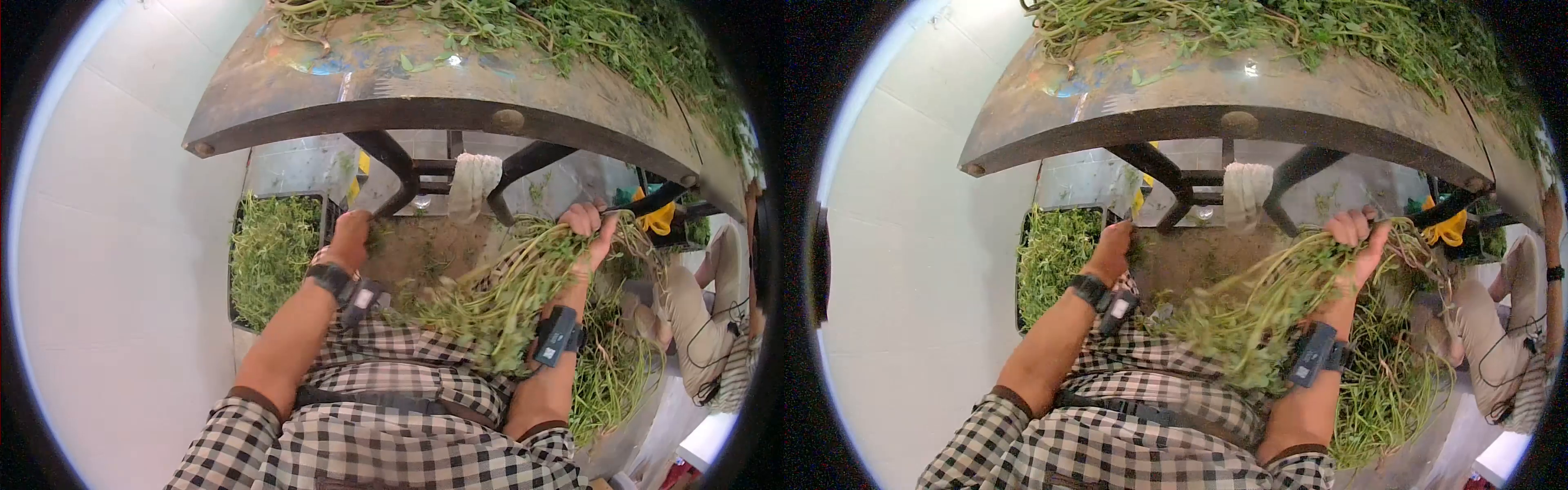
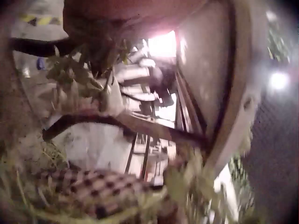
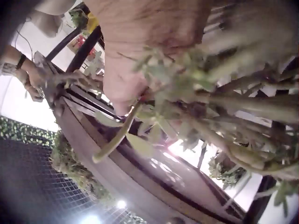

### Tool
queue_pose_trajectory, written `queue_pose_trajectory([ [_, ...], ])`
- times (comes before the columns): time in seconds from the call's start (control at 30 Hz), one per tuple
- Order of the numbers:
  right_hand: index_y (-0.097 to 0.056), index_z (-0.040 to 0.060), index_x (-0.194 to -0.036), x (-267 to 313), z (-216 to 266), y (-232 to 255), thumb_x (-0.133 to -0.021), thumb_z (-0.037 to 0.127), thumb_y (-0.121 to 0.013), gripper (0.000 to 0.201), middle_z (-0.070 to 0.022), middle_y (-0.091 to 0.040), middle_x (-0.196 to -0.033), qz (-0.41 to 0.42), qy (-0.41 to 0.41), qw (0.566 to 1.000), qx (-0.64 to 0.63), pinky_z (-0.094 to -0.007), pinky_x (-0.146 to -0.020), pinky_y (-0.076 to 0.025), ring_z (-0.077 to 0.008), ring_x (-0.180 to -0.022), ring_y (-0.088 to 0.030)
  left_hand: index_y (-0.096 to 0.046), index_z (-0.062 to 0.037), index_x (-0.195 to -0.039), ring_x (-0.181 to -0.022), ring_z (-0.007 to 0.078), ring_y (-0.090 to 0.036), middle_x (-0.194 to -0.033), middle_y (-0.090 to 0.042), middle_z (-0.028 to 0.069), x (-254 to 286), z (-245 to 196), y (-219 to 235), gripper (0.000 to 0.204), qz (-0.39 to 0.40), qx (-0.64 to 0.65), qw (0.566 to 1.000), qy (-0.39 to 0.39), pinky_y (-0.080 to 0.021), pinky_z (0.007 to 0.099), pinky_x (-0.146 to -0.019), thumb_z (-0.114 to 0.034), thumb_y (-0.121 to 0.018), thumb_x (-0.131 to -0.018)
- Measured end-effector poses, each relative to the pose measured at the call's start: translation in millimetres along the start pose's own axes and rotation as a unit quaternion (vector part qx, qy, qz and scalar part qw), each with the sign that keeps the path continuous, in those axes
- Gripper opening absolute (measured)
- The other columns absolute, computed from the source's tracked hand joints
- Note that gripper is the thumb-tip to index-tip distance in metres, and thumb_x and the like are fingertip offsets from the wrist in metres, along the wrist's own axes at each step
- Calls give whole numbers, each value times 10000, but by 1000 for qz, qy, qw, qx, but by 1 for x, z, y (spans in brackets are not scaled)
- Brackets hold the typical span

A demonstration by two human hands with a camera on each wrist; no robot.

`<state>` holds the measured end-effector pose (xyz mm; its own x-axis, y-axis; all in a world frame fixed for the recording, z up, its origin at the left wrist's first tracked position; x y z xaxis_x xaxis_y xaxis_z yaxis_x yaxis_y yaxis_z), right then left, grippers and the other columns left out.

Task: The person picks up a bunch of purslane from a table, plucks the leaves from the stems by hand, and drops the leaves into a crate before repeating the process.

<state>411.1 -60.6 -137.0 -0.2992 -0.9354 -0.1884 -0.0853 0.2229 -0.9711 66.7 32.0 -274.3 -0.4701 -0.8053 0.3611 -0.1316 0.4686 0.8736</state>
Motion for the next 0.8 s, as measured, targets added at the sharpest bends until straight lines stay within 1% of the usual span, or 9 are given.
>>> queue_pose_trajectory([
  [0.13,-526,61,-905,2,19,21,-857,336,-570,283,20,-422,-652,-44,38,998,-38,-312,-587,-378,-138,-610,-395,-581,-28,-936,-791,210,-537,-828,-575,64,11,8,21,237,-203,221,951,-80,-423,307,-740,-146,-606,-732],
  [0.2,-536,73,-907,3,16,26,-855,368,-562,301,21,-437,-663,-53,22,998,-35,-313,-629,-406,-145,-633,-418,-596,-32,-912,-735,183,-540,-794,-575,47,10,14,22,216,-201,418,886,10,-426,291,-703,-193,-606,-769],
  [0.23,-538,75,-908,3,19,30,-856,372,-560,302,21,-440,-665,-54,24,998,-13,-311,-634,-408,-145,-639,-422,-598,-32,-911,-736,159,-532,-793,-572,30,25,-19,41,220,-138,544,819,120,-419,272,-700,-215,-596,-791],
  [0.27,-541,77,-909,3,20,33,-856,376,-557,304,22,-443,-667,-56,25,998,7,-310,-639,-411,-144,-644,-425,-601,-31,-910,-737,134,-524,-791,-569,13,39,-41,37,228,-71,650,722,228,-412,254,-698,-237,-587,-813],
  [0.37,-507,88,-821,4,29,40,-879,390,-511,308,17,-453,-677,-56,24,997,50,-323,-654,-412,-153,-665,-443,-571,-50,-967,-685,75,-466,-738,-535,-32,27,-84,43,218,33,659,749,55,-391,244,-636,-242,-554,-866],
  [0.47,-473,99,-787,7,34,45,-888,400,-489,318,13,-458,-686,-64,26,993,99,-329,-667,-414,-160,-692,-462,-612,-29,-973,-730,78,-496,-798,-579,2,29,-114,50,194,43,591,805,-18,-401,216,-654,-157,-545,-842],
  [0.5,-461,103,-780,9,36,46,-889,404,-483,322,12,-460,-689,-71,32,990,119,-331,-672,-414,-162,-703,-469,-588,-20,-959,-637,50,-419,-720,-508,-47,31,-126,47,158,73,580,811,-29,-371,213,-590,-135,-530,-868],
  [0.63,-457,116,-790,10,29,41,-893,411,-473,313,5,-471,-704,-60,9,992,115,-342,-687,-423,-164,-752,-485,-592,20,-1002,-665,72,-461,-722,-556,-5,44,-156,54,262,103,437,887,-104,-399,236,-606,-173,-551,-831],
  [0.8,-457,124,-788,11,27,38,-901,412,-457,309,3,-484,-724,-64,15,987,148,-344,-683,-427,-158,-750,-486,-607,20,-1003,-697,84,-482,-756,-585,17,56,-173,58,327,147,398,894,-145,-421,246,-660,-244,-579,-813],
])
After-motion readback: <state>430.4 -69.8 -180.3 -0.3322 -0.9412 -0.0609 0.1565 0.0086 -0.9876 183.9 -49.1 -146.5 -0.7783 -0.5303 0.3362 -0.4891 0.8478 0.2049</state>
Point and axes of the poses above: each hand's wrist, its own x-axis away from the middle knuckle, its own y-axis out of the back of the hand, z = x × y, the point moved 10 cm from there along -x, towards the middle knuckle
